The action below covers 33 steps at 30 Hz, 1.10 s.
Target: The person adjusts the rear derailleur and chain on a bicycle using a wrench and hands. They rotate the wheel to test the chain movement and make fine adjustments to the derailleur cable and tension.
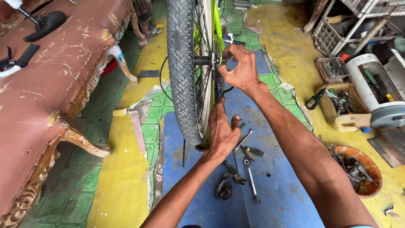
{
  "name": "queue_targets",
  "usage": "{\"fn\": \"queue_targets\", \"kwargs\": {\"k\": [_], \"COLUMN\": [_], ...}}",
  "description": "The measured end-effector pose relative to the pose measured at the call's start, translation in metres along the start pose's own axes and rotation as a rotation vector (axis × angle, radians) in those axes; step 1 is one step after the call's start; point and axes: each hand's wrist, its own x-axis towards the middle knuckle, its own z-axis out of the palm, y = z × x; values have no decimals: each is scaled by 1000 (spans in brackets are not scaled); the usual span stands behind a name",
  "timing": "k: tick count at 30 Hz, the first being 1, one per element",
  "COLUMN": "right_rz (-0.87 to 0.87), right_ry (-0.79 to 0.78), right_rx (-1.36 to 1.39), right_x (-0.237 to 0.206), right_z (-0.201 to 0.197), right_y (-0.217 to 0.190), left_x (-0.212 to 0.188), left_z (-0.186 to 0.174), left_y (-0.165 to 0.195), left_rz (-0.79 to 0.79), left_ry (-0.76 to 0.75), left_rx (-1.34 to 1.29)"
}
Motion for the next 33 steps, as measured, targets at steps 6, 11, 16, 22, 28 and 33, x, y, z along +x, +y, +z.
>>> {"fn": "queue_targets", "kwargs": {"k": [6, 11, 16, 22, 28, 33], "right_rz": [-18, -31, -138, -21, -4, -136], "right_ry": [31, -14, -84, -84, -55, -202], "right_rx": [23, -27, -109, -37, -27, 16], "right_x": [1, 4, 11, 7, 2, 9], "right_z": [6, 4, -3, 3, 5, -13], "right_y": [-3, -4, -6, -13, -15, -11], "left_x": [3, 3, 4, 5, 4, 1], "left_z": [-5, -7, -10, -14, -13, -16], "left_y": [-1, -3, -5, -5, -6, -6], "left_rz": [-9, -5, -10, -2, 4, -3], "left_ry": [-13, -12, -12, -7, -6, -8], "left_rx": [-2, -9, -18, -23, -34, -39]}}
